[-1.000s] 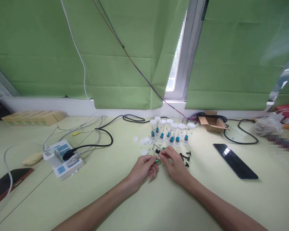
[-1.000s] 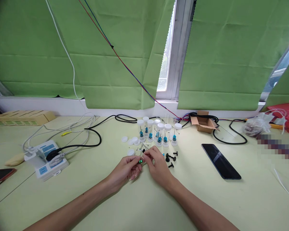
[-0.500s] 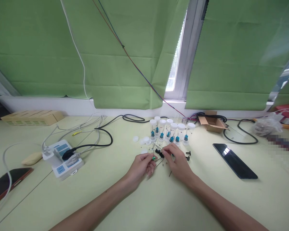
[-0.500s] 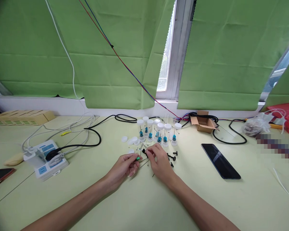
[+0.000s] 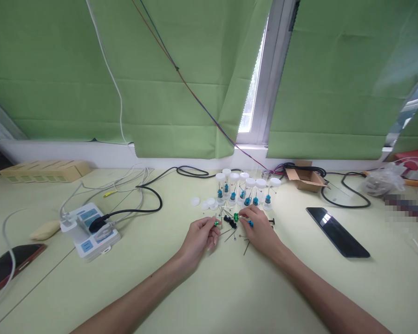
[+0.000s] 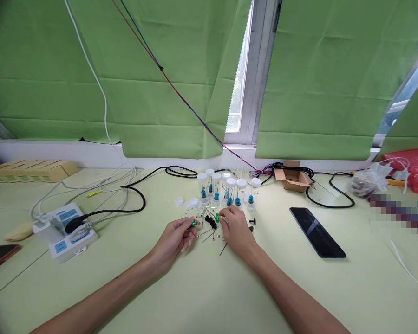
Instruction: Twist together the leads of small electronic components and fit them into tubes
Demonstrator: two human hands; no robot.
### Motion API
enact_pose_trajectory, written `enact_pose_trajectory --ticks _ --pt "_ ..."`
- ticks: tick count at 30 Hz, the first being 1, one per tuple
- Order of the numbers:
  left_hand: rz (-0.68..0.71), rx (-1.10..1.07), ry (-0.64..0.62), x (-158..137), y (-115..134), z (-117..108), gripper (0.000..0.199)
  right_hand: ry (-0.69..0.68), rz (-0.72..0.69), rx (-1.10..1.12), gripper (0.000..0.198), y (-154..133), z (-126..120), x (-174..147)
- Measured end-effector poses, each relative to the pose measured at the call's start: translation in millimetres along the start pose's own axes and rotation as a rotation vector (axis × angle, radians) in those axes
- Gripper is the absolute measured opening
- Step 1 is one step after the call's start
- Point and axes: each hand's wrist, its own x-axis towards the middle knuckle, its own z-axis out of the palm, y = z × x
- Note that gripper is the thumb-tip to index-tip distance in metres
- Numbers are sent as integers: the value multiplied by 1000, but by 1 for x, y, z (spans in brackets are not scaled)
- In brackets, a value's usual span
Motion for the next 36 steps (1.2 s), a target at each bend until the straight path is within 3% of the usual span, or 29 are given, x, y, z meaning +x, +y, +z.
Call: enact_pose_trajectory --ticks 12,22,27,36 --pt "-10 -2 23 -1 1 3 32 -113 -5 -59 16 -1 0 -2" --pt "-10 8 12 0 -1 1 33 -303 -115 -118 8 -12 -23 1" --pt "-15 16 23 -1 0 2 32 -357 -107 -127 5 -10 -28 -1" --pt "-11 17 14 0 -1 1 32 -390 -141 -100 16 -5 -24 -1"
